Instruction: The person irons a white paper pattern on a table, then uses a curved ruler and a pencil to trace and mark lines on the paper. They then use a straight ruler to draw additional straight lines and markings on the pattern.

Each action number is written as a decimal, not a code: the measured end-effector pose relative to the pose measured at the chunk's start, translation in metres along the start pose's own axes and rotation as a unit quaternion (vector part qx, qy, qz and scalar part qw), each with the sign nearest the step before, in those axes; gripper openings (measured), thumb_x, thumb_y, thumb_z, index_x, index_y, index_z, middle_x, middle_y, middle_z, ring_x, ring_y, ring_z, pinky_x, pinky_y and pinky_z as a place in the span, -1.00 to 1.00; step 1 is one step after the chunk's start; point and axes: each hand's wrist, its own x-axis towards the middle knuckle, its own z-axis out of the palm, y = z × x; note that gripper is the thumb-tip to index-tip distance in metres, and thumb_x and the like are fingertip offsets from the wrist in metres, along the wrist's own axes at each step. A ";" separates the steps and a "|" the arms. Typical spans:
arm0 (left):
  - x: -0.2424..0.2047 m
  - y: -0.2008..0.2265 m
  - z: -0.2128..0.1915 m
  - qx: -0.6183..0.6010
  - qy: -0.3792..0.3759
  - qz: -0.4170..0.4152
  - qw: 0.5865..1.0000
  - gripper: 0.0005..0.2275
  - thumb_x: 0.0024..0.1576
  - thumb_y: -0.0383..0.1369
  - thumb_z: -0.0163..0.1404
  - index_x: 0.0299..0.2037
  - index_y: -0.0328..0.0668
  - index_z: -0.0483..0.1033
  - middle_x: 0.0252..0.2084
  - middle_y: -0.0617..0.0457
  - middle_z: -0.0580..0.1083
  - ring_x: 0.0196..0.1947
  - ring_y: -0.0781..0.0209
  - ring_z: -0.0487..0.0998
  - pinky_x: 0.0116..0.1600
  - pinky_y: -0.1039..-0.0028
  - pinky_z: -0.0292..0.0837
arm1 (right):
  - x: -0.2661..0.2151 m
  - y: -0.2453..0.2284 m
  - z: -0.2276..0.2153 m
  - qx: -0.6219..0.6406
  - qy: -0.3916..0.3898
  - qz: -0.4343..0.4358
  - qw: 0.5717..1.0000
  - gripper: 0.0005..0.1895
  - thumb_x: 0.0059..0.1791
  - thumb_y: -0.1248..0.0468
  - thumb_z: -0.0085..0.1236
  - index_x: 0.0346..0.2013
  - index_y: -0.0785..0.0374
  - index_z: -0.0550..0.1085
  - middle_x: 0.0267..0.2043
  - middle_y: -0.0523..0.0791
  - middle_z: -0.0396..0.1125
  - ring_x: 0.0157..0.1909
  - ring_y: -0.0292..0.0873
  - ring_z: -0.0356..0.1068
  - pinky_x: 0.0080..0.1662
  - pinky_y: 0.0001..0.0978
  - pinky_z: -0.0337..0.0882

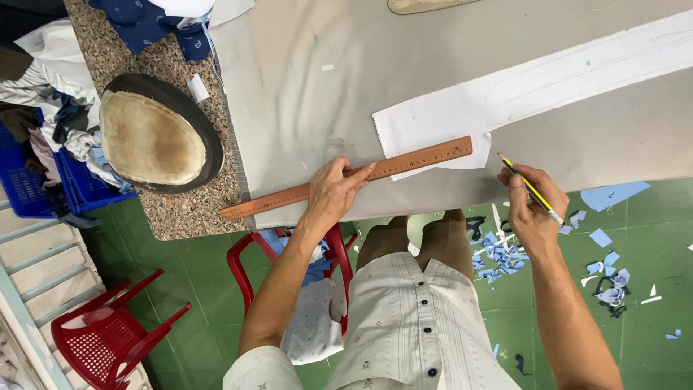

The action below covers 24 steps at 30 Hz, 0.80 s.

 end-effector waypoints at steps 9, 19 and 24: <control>-0.005 -0.001 0.015 0.002 -0.028 -0.010 1.000 -0.71 0.28 -0.17 -0.01 0.21 0.48 0.51 -0.15 0.03 0.30 -0.26 -0.07 0.49 -0.17 0.23 0.43 | 0.007 0.013 0.008 -0.016 -0.003 -0.069 0.997 -0.84 0.22 0.46 0.03 -0.03 0.52 0.54 -0.19 0.22 0.48 -0.14 0.14 0.54 -0.10 -0.06 0.52; -0.002 -0.002 0.015 -0.013 -0.015 0.002 1.000 -0.68 0.30 -0.19 -0.03 0.26 0.52 0.47 -0.17 0.05 0.28 -0.28 -0.09 0.48 -0.20 0.24 0.43 | 0.009 0.016 0.011 -0.006 -0.004 -0.078 0.997 -0.83 0.22 0.48 0.02 -0.05 0.59 0.54 -0.20 0.30 0.45 -0.14 0.21 0.52 -0.12 0.03 0.52; 0.001 0.001 0.012 0.000 -0.006 0.011 1.000 -0.70 0.29 -0.17 -0.01 0.23 0.48 0.50 -0.18 0.04 0.28 -0.30 -0.06 0.47 -0.22 0.25 0.42 | 0.010 0.020 0.011 -0.010 0.000 -0.075 0.997 -0.84 0.22 0.50 0.02 -0.05 0.61 0.53 -0.21 0.29 0.45 -0.15 0.20 0.51 -0.14 0.01 0.50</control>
